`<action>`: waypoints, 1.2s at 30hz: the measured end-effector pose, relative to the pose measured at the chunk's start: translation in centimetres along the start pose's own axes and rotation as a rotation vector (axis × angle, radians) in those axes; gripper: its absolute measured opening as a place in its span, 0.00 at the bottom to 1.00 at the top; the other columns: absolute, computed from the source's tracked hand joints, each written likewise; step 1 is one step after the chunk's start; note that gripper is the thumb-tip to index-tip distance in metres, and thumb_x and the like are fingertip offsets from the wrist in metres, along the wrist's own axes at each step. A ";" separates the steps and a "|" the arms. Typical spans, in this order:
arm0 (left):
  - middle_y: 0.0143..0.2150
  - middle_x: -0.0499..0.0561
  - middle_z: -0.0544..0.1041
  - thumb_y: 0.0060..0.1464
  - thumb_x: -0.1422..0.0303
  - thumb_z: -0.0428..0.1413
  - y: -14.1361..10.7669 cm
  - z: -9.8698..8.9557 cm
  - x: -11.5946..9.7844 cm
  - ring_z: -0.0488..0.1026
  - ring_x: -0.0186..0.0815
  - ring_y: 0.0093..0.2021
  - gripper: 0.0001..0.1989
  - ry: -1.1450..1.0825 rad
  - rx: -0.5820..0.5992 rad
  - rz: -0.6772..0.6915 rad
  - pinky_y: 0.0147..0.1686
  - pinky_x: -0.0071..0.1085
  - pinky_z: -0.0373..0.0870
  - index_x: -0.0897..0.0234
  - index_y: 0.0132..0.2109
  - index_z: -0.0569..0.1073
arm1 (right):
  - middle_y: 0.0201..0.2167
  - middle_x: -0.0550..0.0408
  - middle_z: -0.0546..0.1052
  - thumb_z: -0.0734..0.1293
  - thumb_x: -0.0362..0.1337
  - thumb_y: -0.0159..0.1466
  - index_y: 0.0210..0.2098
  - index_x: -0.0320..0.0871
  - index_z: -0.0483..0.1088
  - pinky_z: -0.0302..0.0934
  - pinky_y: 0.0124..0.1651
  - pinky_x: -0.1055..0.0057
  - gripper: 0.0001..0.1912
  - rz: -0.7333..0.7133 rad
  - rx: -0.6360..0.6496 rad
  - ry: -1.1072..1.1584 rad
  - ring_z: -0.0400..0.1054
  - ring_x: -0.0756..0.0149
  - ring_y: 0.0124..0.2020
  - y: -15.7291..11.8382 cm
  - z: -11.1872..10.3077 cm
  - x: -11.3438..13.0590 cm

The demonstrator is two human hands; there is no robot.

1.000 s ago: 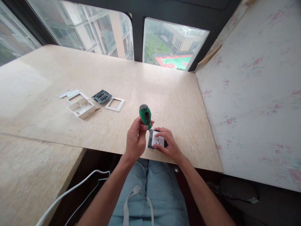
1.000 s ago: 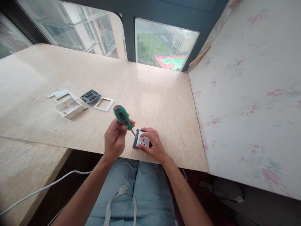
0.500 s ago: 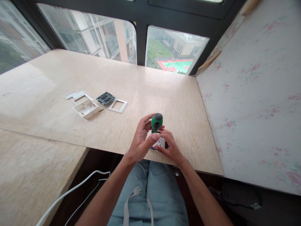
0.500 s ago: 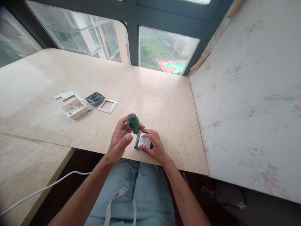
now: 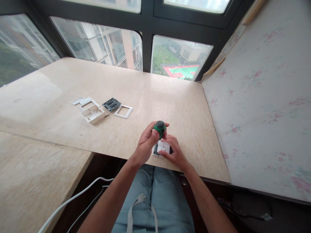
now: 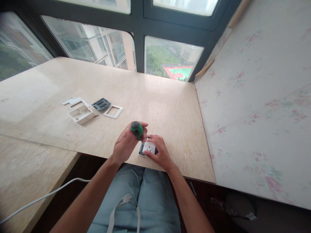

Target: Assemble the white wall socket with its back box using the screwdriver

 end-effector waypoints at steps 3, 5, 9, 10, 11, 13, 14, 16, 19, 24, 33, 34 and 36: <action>0.33 0.50 0.65 0.67 0.46 0.44 0.6 0.5 0.5 0.61 0.29 0.31 0.28 -0.090 0.025 -0.004 0.34 0.28 0.60 0.68 0.55 0.65 | 0.56 0.48 0.70 0.72 0.42 0.64 0.53 0.47 0.66 0.55 0.64 0.54 0.20 0.010 0.002 0.007 0.59 0.57 0.61 -0.1 0.1 -0.2; 0.31 0.47 0.64 0.62 0.42 0.49 1.0 0.7 0.9 0.57 0.28 0.28 0.30 -0.117 0.030 0.013 0.29 0.26 0.57 0.64 0.53 0.61 | 0.55 0.48 0.71 0.72 0.43 0.64 0.53 0.46 0.67 0.55 0.63 0.54 0.20 0.015 0.002 0.011 0.60 0.56 0.61 -0.1 0.1 -0.4; 0.30 0.44 0.65 0.61 0.52 0.58 1.5 0.7 1.3 0.55 0.25 0.24 0.22 -0.111 0.039 0.040 0.24 0.21 0.53 0.61 0.47 0.58 | 0.55 0.47 0.71 0.72 0.44 0.63 0.54 0.46 0.67 0.57 0.63 0.54 0.22 0.021 -0.007 -0.002 0.60 0.57 0.60 -0.1 0.0 -0.5; 0.30 0.46 0.66 0.63 0.52 0.56 1.5 0.7 1.3 0.57 0.25 0.25 0.20 -0.082 0.045 0.045 0.25 0.22 0.56 0.62 0.46 0.60 | 0.55 0.47 0.71 0.72 0.44 0.63 0.54 0.45 0.67 0.57 0.63 0.54 0.22 0.022 -0.007 -0.007 0.60 0.57 0.60 -0.1 0.0 -0.5; 0.31 0.48 0.67 0.64 0.50 0.54 1.5 0.8 1.2 0.60 0.26 0.26 0.20 -0.048 0.054 0.045 0.27 0.24 0.58 0.64 0.44 0.62 | 0.55 0.47 0.71 0.72 0.44 0.63 0.54 0.45 0.67 0.58 0.62 0.54 0.22 0.019 -0.008 -0.015 0.61 0.56 0.60 -0.1 0.0 -0.5; 0.33 0.53 0.68 0.66 0.47 0.49 1.5 0.8 1.1 0.65 0.30 0.31 0.24 0.015 0.055 0.016 0.31 0.27 0.62 0.68 0.40 0.66 | 0.55 0.45 0.71 0.72 0.45 0.64 0.54 0.45 0.67 0.59 0.62 0.53 0.23 0.008 -0.013 -0.033 0.61 0.55 0.60 -0.1 -0.1 -0.4; 0.33 0.54 0.68 0.66 0.46 0.47 1.6 0.8 1.1 0.66 0.31 0.32 0.26 0.029 0.051 -0.013 0.32 0.28 0.63 0.69 0.39 0.67 | 0.55 0.45 0.71 0.71 0.45 0.64 0.55 0.45 0.67 0.59 0.62 0.52 0.23 0.002 -0.014 -0.038 0.61 0.55 0.60 0.0 -0.1 -0.4; 0.30 0.53 0.67 0.66 0.45 0.46 1.7 0.9 1.3 0.64 0.31 0.30 0.28 0.016 0.031 -0.067 0.31 0.28 0.61 0.69 0.38 0.67 | 0.55 0.45 0.71 0.71 0.46 0.64 0.55 0.45 0.67 0.59 0.61 0.51 0.23 -0.002 -0.019 -0.037 0.62 0.54 0.60 0.0 -0.1 -0.4; 0.26 0.48 0.63 0.65 0.41 0.44 2.0 1.0 1.8 0.57 0.29 0.25 0.29 -0.050 -0.008 -0.102 0.26 0.27 0.56 0.67 0.41 0.64 | 0.54 0.45 0.72 0.71 0.46 0.64 0.54 0.45 0.67 0.59 0.61 0.51 0.22 0.018 -0.019 -0.022 0.62 0.54 0.59 -0.1 0.0 -0.5; 0.27 0.43 0.62 0.56 0.40 0.56 2.5 1.0 2.1 0.53 0.24 0.21 0.30 -0.153 0.031 -0.013 0.21 0.23 0.50 0.62 0.44 0.57 | 0.53 0.45 0.72 0.71 0.47 0.64 0.51 0.45 0.68 0.60 0.60 0.51 0.20 0.031 -0.023 -0.022 0.62 0.53 0.59 0.0 0.0 -0.5; 0.17 0.50 0.60 0.62 0.39 0.47 2.6 1.1 3.2 0.58 0.28 0.20 0.36 -0.097 -0.072 -0.230 0.23 0.28 0.54 0.68 0.22 0.64 | 0.50 0.47 0.72 0.72 0.46 0.63 0.50 0.45 0.68 0.60 0.59 0.54 0.20 0.028 -0.018 -0.003 0.63 0.55 0.56 0.2 -0.1 -0.3; 0.15 0.49 0.57 0.61 0.39 0.46 2.5 0.9 3.3 0.56 0.28 0.18 0.37 -0.116 -0.102 -0.258 0.22 0.29 0.52 0.67 0.18 0.62 | 0.52 0.47 0.72 0.72 0.46 0.63 0.50 0.45 0.69 0.59 0.60 0.53 0.19 0.036 -0.010 0.008 0.62 0.55 0.57 0.2 -0.1 -0.3; 0.13 0.48 0.52 0.59 0.35 0.44 2.6 0.6 3.4 0.52 0.27 0.17 0.39 -0.161 -0.139 -0.272 0.20 0.29 0.47 0.66 0.17 0.62 | 0.54 0.46 0.71 0.72 0.46 0.63 0.51 0.46 0.70 0.58 0.62 0.53 0.20 0.049 0.003 0.026 0.61 0.55 0.60 0.1 0.0 -0.4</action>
Point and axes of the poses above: each hand's wrist, its own y-axis towards the middle knuckle, its own z-axis out of the palm, x = y × z, the point moved 7 cm from there along y, towards the middle knuckle
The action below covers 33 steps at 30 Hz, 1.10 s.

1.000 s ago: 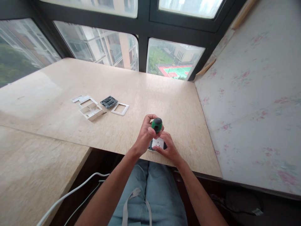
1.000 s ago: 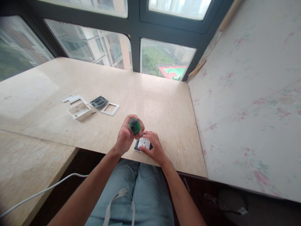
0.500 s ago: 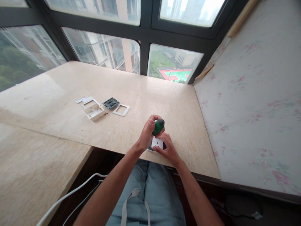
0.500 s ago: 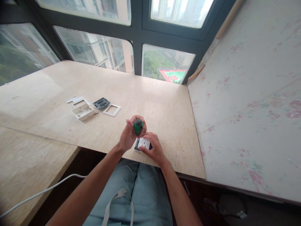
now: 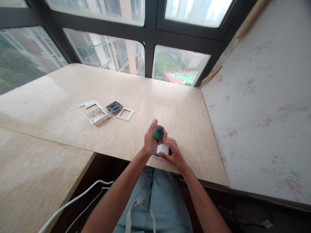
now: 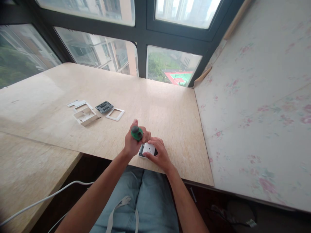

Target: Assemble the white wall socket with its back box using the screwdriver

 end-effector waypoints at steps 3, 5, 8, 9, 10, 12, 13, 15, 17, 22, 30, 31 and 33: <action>0.15 0.47 0.53 0.56 0.32 0.41 0.1 -0.1 -0.3 0.51 0.28 0.17 0.39 -0.055 0.023 0.061 0.19 0.28 0.45 0.66 0.25 0.66 | 0.55 0.46 0.71 0.73 0.45 0.63 0.53 0.46 0.69 0.57 0.62 0.52 0.22 -0.006 -0.010 0.015 0.61 0.55 0.60 -0.1 0.0 -0.1; 0.18 0.45 0.56 0.54 0.30 0.43 -0.1 -0.1 -0.6 0.52 0.28 0.19 0.38 -0.085 0.041 0.155 0.20 0.27 0.48 0.65 0.34 0.67 | 0.55 0.46 0.71 0.73 0.44 0.62 0.53 0.46 0.69 0.58 0.62 0.52 0.22 -0.009 -0.018 0.011 0.61 0.56 0.60 -0.1 -0.1 -0.1; 0.24 0.45 0.61 0.51 0.32 0.50 -0.6 -0.5 -0.6 0.55 0.27 0.22 0.35 -0.079 -0.001 0.285 0.21 0.25 0.53 0.62 0.41 0.62 | 0.55 0.47 0.71 0.73 0.44 0.63 0.53 0.47 0.68 0.58 0.62 0.52 0.22 -0.015 -0.017 -0.008 0.61 0.55 0.60 -0.1 -0.1 -0.1; 0.26 0.45 0.62 0.51 0.33 0.52 -0.8 -0.6 -0.5 0.56 0.27 0.22 0.34 -0.065 -0.028 0.315 0.22 0.24 0.54 0.62 0.41 0.61 | 0.55 0.46 0.71 0.73 0.44 0.63 0.53 0.47 0.68 0.59 0.62 0.52 0.22 -0.020 -0.019 -0.015 0.61 0.55 0.60 -0.1 -0.1 0.0; 0.27 0.45 0.63 0.53 0.35 0.53 -1.0 -0.8 -0.6 0.57 0.27 0.23 0.32 -0.045 -0.053 0.340 0.22 0.24 0.56 0.62 0.40 0.60 | 0.55 0.46 0.71 0.73 0.44 0.63 0.54 0.47 0.68 0.59 0.62 0.52 0.22 -0.024 -0.021 -0.020 0.61 0.55 0.60 -0.1 -0.1 0.1; 0.26 0.46 0.65 0.56 0.38 0.53 -1.3 -1.0 -0.8 0.60 0.27 0.23 0.30 0.002 -0.083 0.361 0.23 0.25 0.58 0.63 0.39 0.61 | 0.55 0.46 0.71 0.72 0.44 0.63 0.54 0.47 0.67 0.59 0.62 0.52 0.22 -0.027 -0.024 -0.025 0.61 0.55 0.60 0.0 -0.2 0.2; 0.25 0.47 0.66 0.57 0.38 0.52 -1.4 -1.0 -1.0 0.60 0.28 0.22 0.30 0.022 -0.082 0.347 0.23 0.25 0.58 0.64 0.37 0.62 | 0.55 0.46 0.71 0.72 0.45 0.63 0.54 0.46 0.68 0.59 0.62 0.52 0.22 -0.024 -0.026 -0.022 0.61 0.55 0.60 0.0 -0.2 0.2; 0.21 0.48 0.64 0.59 0.38 0.48 -1.2 -0.9 -1.2 0.60 0.28 0.20 0.32 0.034 -0.050 0.254 0.22 0.27 0.58 0.66 0.32 0.63 | 0.54 0.46 0.72 0.72 0.45 0.63 0.52 0.46 0.69 0.59 0.62 0.51 0.20 -0.011 -0.019 -0.017 0.62 0.54 0.60 0.1 -0.2 0.2; 0.16 0.48 0.59 0.60 0.36 0.44 -0.9 -0.6 -1.0 0.58 0.29 0.18 0.36 0.018 0.002 0.114 0.21 0.28 0.55 0.66 0.25 0.63 | 0.54 0.46 0.72 0.72 0.45 0.63 0.50 0.45 0.70 0.58 0.62 0.51 0.19 0.003 -0.004 -0.013 0.62 0.54 0.60 0.1 -0.1 0.2; 0.13 0.47 0.51 0.54 0.29 0.36 -0.2 -0.1 -0.8 0.51 0.28 0.16 0.42 0.051 0.109 -0.006 0.20 0.29 0.48 0.65 0.23 0.61 | 0.56 0.46 0.72 0.71 0.47 0.64 0.52 0.45 0.71 0.57 0.63 0.50 0.20 0.025 0.008 -0.016 0.61 0.54 0.61 -0.1 0.0 -0.1; 0.25 0.43 0.59 0.54 0.40 0.58 -0.3 -0.4 -0.3 0.54 0.25 0.22 0.31 0.097 0.209 0.179 0.23 0.25 0.52 0.63 0.39 0.58 | 0.54 0.48 0.72 0.72 0.44 0.63 0.52 0.47 0.69 0.58 0.62 0.52 0.20 -0.016 -0.021 -0.018 0.63 0.55 0.59 -0.1 -0.2 0.2; 0.26 0.45 0.60 0.56 0.41 0.56 -0.3 -0.4 -0.4 0.57 0.26 0.24 0.29 0.099 0.223 0.197 0.25 0.26 0.55 0.64 0.38 0.59 | 0.54 0.48 0.72 0.72 0.44 0.63 0.53 0.47 0.68 0.59 0.62 0.52 0.20 -0.021 -0.024 -0.024 0.63 0.56 0.59 0.0 -0.2 0.3; 0.30 0.49 0.63 0.60 0.41 0.51 -0.4 -0.5 -0.8 0.62 0.29 0.29 0.29 0.131 0.258 0.248 0.31 0.28 0.60 0.66 0.36 0.63 | 0.55 0.48 0.71 0.72 0.43 0.63 0.54 0.48 0.68 0.60 0.62 0.54 0.22 -0.034 -0.034 -0.042 0.62 0.56 0.60 0.0 -0.3 0.4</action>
Point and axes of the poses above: each hand's wrist, its own y-axis towards the middle knuckle, its own z-axis out of the palm, x = y × z, the point moved 7 cm from there along y, towards the middle knuckle
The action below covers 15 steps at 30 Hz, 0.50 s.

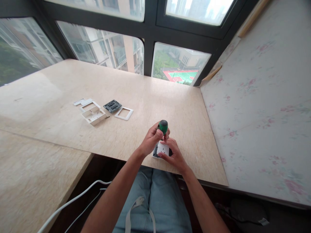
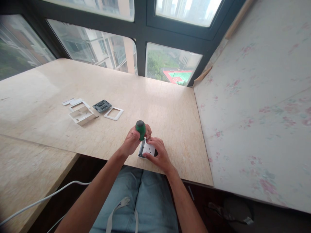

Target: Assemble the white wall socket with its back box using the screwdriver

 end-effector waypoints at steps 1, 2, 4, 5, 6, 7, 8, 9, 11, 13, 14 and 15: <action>0.33 0.52 0.65 0.61 0.41 0.49 0.0 -0.1 -0.1 0.64 0.31 0.32 0.30 0.030 0.007 0.014 0.33 0.29 0.62 0.68 0.35 0.66 | 0.57 0.48 0.71 0.73 0.43 0.63 0.55 0.48 0.67 0.60 0.62 0.54 0.23 -0.008 -0.006 -0.006 0.61 0.56 0.61 0.0 0.0 0.1; 0.35 0.54 0.66 0.62 0.41 0.48 -0.1 -0.3 -0.2 0.65 0.32 0.34 0.30 0.060 0.005 0.021 0.36 0.30 0.62 0.69 0.35 0.69 | 0.58 0.48 0.70 0.73 0.43 0.63 0.56 0.49 0.67 0.59 0.63 0.54 0.23 -0.014 -0.008 -0.009 0.60 0.56 0.62 0.0 0.0 0.1; 0.37 0.56 0.66 0.64 0.43 0.46 -0.2 -0.7 -0.2 0.65 0.33 0.35 0.31 0.074 -0.009 -0.004 0.37 0.31 0.63 0.70 0.38 0.73 | 0.58 0.48 0.70 0.73 0.43 0.63 0.56 0.49 0.67 0.59 0.63 0.53 0.23 -0.017 -0.005 -0.006 0.60 0.56 0.62 0.0 0.0 0.2; 0.36 0.55 0.66 0.64 0.43 0.48 -0.2 -0.7 -0.1 0.65 0.32 0.34 0.30 0.048 -0.014 -0.019 0.36 0.31 0.62 0.70 0.41 0.75 | 0.58 0.48 0.70 0.72 0.43 0.63 0.56 0.49 0.67 0.59 0.63 0.53 0.23 -0.017 -0.004 -0.003 0.61 0.56 0.62 0.0 0.0 0.2; 0.35 0.54 0.66 0.63 0.44 0.50 -0.3 -0.7 0.0 0.64 0.31 0.33 0.29 0.008 -0.015 -0.034 0.35 0.30 0.62 0.68 0.45 0.76 | 0.57 0.48 0.70 0.72 0.43 0.63 0.55 0.48 0.67 0.59 0.62 0.53 0.23 -0.013 -0.004 -0.002 0.62 0.55 0.61 0.0 0.0 0.2; 0.34 0.52 0.66 0.60 0.45 0.54 -0.3 -0.6 0.1 0.64 0.30 0.32 0.28 -0.039 -0.010 -0.050 0.34 0.29 0.62 0.67 0.50 0.75 | 0.56 0.48 0.71 0.72 0.43 0.63 0.55 0.48 0.67 0.60 0.62 0.53 0.22 -0.005 -0.003 -0.003 0.62 0.55 0.60 0.1 0.0 0.2; 0.33 0.51 0.66 0.58 0.46 0.58 -0.3 -0.4 0.2 0.64 0.29 0.31 0.30 -0.083 -0.002 -0.066 0.32 0.28 0.62 0.64 0.55 0.73 | 0.54 0.48 0.72 0.72 0.44 0.63 0.54 0.48 0.67 0.60 0.61 0.53 0.22 0.005 -0.002 -0.002 0.63 0.55 0.59 0.1 0.0 0.1; 0.33 0.50 0.67 0.56 0.46 0.60 -0.3 -0.2 0.3 0.64 0.29 0.30 0.31 -0.111 -0.003 -0.078 0.31 0.27 0.62 0.63 0.58 0.71 | 0.53 0.48 0.72 0.72 0.44 0.63 0.53 0.47 0.68 0.60 0.60 0.53 0.21 0.017 0.002 0.000 0.63 0.55 0.58 0.1 0.0 0.1; 0.33 0.50 0.69 0.57 0.47 0.60 -0.3 0.0 0.5 0.65 0.28 0.28 0.30 -0.121 -0.040 -0.091 0.29 0.26 0.63 0.64 0.56 0.71 | 0.50 0.49 0.73 0.73 0.44 0.63 0.50 0.47 0.68 0.60 0.59 0.53 0.19 0.040 0.015 0.005 0.64 0.55 0.56 0.1 0.1 0.0; 0.29 0.50 0.69 0.59 0.45 0.56 -0.2 0.0 0.7 0.66 0.29 0.25 0.27 -0.125 -0.090 -0.101 0.25 0.26 0.62 0.68 0.46 0.72 | 0.48 0.49 0.73 0.72 0.44 0.63 0.48 0.46 0.68 0.60 0.59 0.54 0.18 0.045 0.025 0.008 0.64 0.55 0.55 0.1 0.2 -0.1; 0.27 0.50 0.69 0.60 0.44 0.54 -0.1 0.1 0.8 0.66 0.30 0.24 0.27 -0.133 -0.110 -0.116 0.24 0.27 0.61 0.69 0.42 0.71 | 0.48 0.49 0.73 0.72 0.44 0.63 0.49 0.46 0.68 0.59 0.59 0.54 0.18 0.041 0.027 0.008 0.63 0.55 0.55 0.1 0.2 -0.1; 0.24 0.50 0.68 0.61 0.43 0.53 0.0 0.1 0.9 0.65 0.30 0.23 0.28 -0.143 -0.125 -0.139 0.24 0.27 0.61 0.69 0.39 0.70 | 0.49 0.49 0.72 0.72 0.44 0.63 0.49 0.46 0.68 0.59 0.59 0.54 0.18 0.040 0.027 0.008 0.63 0.56 0.55 0.0 0.2 -0.2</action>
Point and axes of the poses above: each hand's wrist, its own y-axis towards the middle knuckle, its own z-axis out of the palm, x = y × z, the point moved 7 cm from there along y, towards the middle knuckle
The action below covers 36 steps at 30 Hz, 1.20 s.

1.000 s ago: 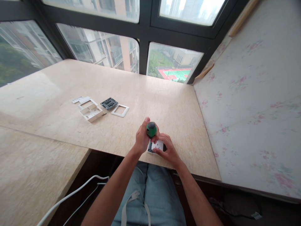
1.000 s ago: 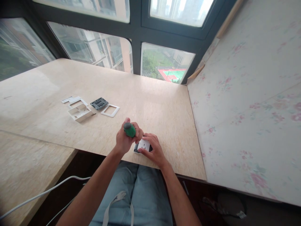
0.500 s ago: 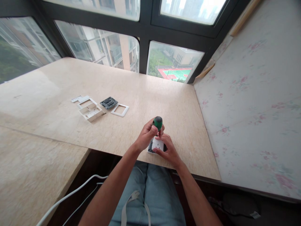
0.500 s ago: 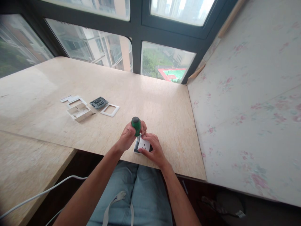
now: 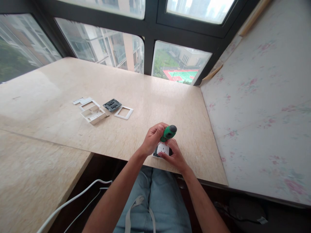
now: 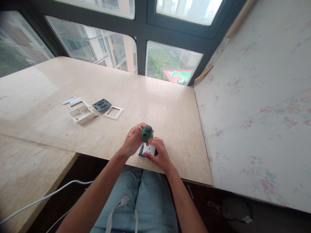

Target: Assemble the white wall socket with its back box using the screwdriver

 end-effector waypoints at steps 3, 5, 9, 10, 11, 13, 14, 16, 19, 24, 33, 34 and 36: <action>0.19 0.48 0.64 0.61 0.40 0.49 0.2 0.2 0.1 0.61 0.29 0.21 0.31 -0.012 -0.043 -0.062 0.24 0.27 0.58 0.69 0.34 0.67 | 0.50 0.49 0.72 0.73 0.43 0.63 0.49 0.46 0.68 0.58 0.60 0.54 0.19 0.001 -0.003 0.012 0.62 0.56 0.56 -0.1 0.0 -0.2; 0.18 0.47 0.61 0.60 0.36 0.45 0.3 0.3 -0.1 0.58 0.28 0.20 0.35 -0.018 -0.048 -0.050 0.24 0.27 0.56 0.68 0.33 0.66 | 0.51 0.49 0.71 0.73 0.42 0.63 0.50 0.46 0.68 0.58 0.60 0.54 0.19 0.001 -0.005 0.023 0.61 0.56 0.57 -0.2 0.1 -0.3; 0.22 0.43 0.59 0.56 0.33 0.46 0.3 0.3 -0.6 0.53 0.27 0.21 0.36 -0.084 0.009 0.076 0.24 0.26 0.53 0.66 0.42 0.64 | 0.54 0.49 0.71 0.73 0.41 0.62 0.53 0.48 0.68 0.57 0.62 0.55 0.21 -0.018 -0.013 0.036 0.61 0.57 0.59 -0.2 0.1 -0.2; 0.23 0.43 0.59 0.56 0.36 0.51 0.2 0.1 -0.6 0.53 0.27 0.22 0.33 -0.089 0.016 0.108 0.24 0.25 0.52 0.64 0.44 0.62 | 0.55 0.49 0.71 0.73 0.40 0.62 0.54 0.48 0.67 0.57 0.62 0.55 0.22 -0.028 -0.015 0.038 0.61 0.58 0.59 -0.2 0.1 -0.2; 0.24 0.42 0.60 0.57 0.41 0.55 0.1 -0.1 -0.6 0.53 0.26 0.22 0.29 -0.087 0.022 0.130 0.24 0.24 0.52 0.64 0.44 0.61 | 0.55 0.49 0.71 0.73 0.40 0.62 0.55 0.48 0.67 0.57 0.63 0.55 0.23 -0.038 -0.016 0.038 0.61 0.57 0.60 -0.2 0.1 -0.1; 0.27 0.44 0.62 0.59 0.48 0.58 0.0 -0.3 -0.6 0.57 0.25 0.24 0.24 -0.065 0.034 0.144 0.25 0.24 0.54 0.64 0.43 0.61 | 0.56 0.49 0.71 0.73 0.40 0.62 0.56 0.49 0.67 0.56 0.63 0.55 0.24 -0.047 -0.019 0.034 0.60 0.57 0.60 -0.2 0.0 0.0; 0.28 0.46 0.64 0.60 0.48 0.57 -0.1 -0.4 -0.7 0.59 0.26 0.25 0.24 -0.046 0.044 0.142 0.26 0.25 0.56 0.65 0.41 0.62 | 0.56 0.49 0.70 0.73 0.40 0.62 0.56 0.49 0.67 0.56 0.63 0.55 0.24 -0.046 -0.023 0.029 0.60 0.58 0.60 -0.2 0.0 0.0; 0.31 0.51 0.66 0.62 0.44 0.53 -0.1 -0.5 -0.8 0.63 0.28 0.27 0.27 -0.004 0.055 0.121 0.28 0.27 0.60 0.68 0.37 0.65 | 0.56 0.50 0.70 0.73 0.40 0.62 0.56 0.49 0.67 0.56 0.64 0.57 0.24 -0.047 -0.028 0.019 0.60 0.59 0.60 -0.2 -0.1 0.0; 0.29 0.52 0.66 0.61 0.40 0.49 0.1 -0.5 -0.7 0.64 0.30 0.27 0.33 0.002 0.043 0.016 0.28 0.29 0.61 0.70 0.32 0.67 | 0.55 0.50 0.71 0.73 0.40 0.62 0.56 0.48 0.67 0.56 0.64 0.58 0.24 -0.062 -0.032 0.019 0.61 0.59 0.60 -0.1 -0.1 0.2; 0.20 0.47 0.58 0.57 0.33 0.45 0.2 -0.5 -0.1 0.59 0.29 0.23 0.38 -0.081 0.020 -0.089 0.27 0.28 0.57 0.69 0.33 0.69 | 0.56 0.50 0.71 0.74 0.41 0.62 0.55 0.48 0.66 0.55 0.64 0.56 0.24 -0.043 -0.022 0.019 0.60 0.58 0.60 -0.2 0.0 0.1; 0.27 0.50 0.65 0.59 0.39 0.51 0.3 -0.9 -0.6 0.62 0.29 0.26 0.32 -0.006 -0.036 0.061 0.28 0.28 0.60 0.68 0.33 0.67 | 0.58 0.50 0.69 0.74 0.40 0.62 0.57 0.50 0.66 0.55 0.65 0.56 0.26 -0.033 -0.011 -0.001 0.59 0.59 0.62 -0.2 0.1 0.1; 0.28 0.52 0.66 0.59 0.37 0.49 0.3 -1.0 -0.6 0.63 0.30 0.27 0.34 0.000 -0.060 0.039 0.28 0.29 0.60 0.69 0.31 0.68 | 0.58 0.50 0.69 0.74 0.40 0.62 0.57 0.50 0.66 0.54 0.65 0.56 0.25 -0.031 -0.010 -0.001 0.59 0.59 0.62 -0.2 0.1 0.1; 0.26 0.52 0.65 0.58 0.36 0.47 0.4 -1.1 -0.4 0.63 0.30 0.27 0.37 -0.011 -0.091 -0.021 0.29 0.29 0.61 0.70 0.28 0.69 | 0.58 0.50 0.69 0.74 0.40 0.62 0.57 0.50 0.66 0.55 0.65 0.56 0.25 -0.029 -0.013 0.004 0.59 0.59 0.62 -0.2 0.0 0.1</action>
Point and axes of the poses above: each hand's wrist, its own y-axis towards the middle knuckle, its own z-axis out of the palm, x = y × z, the point moved 7 cm from there along y, towards the middle knuckle
